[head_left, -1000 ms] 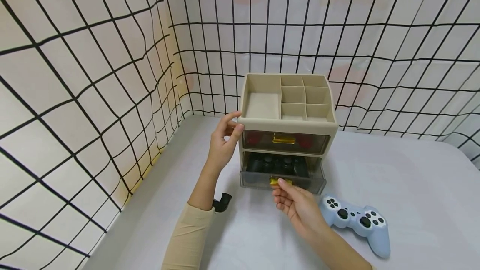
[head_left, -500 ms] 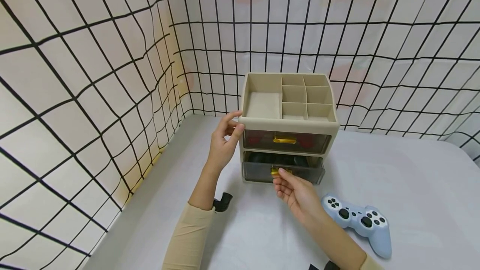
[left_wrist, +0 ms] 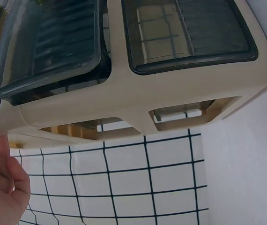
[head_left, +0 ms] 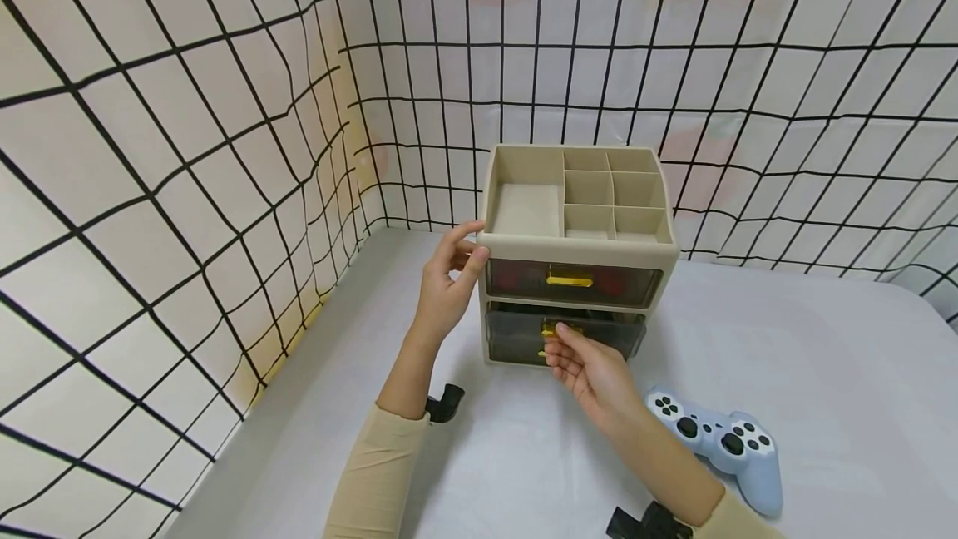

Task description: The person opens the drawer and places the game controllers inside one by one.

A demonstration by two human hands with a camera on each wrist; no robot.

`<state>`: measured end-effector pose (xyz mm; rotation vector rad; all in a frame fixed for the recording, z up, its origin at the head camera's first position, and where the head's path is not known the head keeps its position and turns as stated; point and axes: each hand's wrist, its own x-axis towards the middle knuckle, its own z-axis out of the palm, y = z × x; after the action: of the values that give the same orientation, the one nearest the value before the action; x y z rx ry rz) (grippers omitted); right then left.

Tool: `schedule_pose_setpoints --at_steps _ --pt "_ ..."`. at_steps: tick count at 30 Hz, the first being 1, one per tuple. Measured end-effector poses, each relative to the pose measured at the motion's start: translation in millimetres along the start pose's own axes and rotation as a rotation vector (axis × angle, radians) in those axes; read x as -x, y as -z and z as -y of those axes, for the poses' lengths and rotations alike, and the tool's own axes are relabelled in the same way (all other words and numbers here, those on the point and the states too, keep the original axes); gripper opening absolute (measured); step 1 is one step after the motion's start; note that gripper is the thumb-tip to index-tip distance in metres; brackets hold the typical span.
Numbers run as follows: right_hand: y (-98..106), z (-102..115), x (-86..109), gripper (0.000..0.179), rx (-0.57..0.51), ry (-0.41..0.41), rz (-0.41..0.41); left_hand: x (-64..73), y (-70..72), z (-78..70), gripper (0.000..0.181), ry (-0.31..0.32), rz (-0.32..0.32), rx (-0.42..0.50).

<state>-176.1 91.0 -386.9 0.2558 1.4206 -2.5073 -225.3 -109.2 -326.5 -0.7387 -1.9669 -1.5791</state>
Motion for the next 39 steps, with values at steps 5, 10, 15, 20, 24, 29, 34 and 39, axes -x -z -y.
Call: schedule_pose_setpoints --at_steps 5,10,15,20,24,29,34,39 --pt "-1 2 -6.2 0.022 -0.011 -0.004 -0.017 0.0 0.2 -0.5 0.033 0.002 0.002 0.001" --pt "0 3 -10.8 0.023 -0.025 -0.012 -0.02 -0.1 0.2 -1.0 0.033 -0.001 0.0 0.001" --pt "1 4 -13.8 0.022 -0.035 -0.016 -0.002 0.0 -0.3 -1.2 0.032 -0.005 -0.004 0.003" --pt "2 5 -16.2 0.024 -0.049 -0.015 0.015 0.5 -0.5 -1.8 0.032 0.002 -0.004 0.003" --pt "2 5 -17.3 0.026 -0.05 -0.014 0.019 0.5 -0.7 -1.7 0.032 0.005 -0.003 0.002" --pt "6 2 -16.7 0.019 0.017 0.012 0.048 0.5 -1.5 9.9 0.033 -0.001 -0.009 -0.003" --pt "13 -3 -15.2 0.02 0.121 0.05 0.081 1.1 -2.4 37.9 0.034 -0.014 -0.008 -0.001" --pt "24 -11 -15.8 0.018 0.153 0.048 0.11 0.4 -2.9 34.3 0.034 -0.004 -0.013 0.001"
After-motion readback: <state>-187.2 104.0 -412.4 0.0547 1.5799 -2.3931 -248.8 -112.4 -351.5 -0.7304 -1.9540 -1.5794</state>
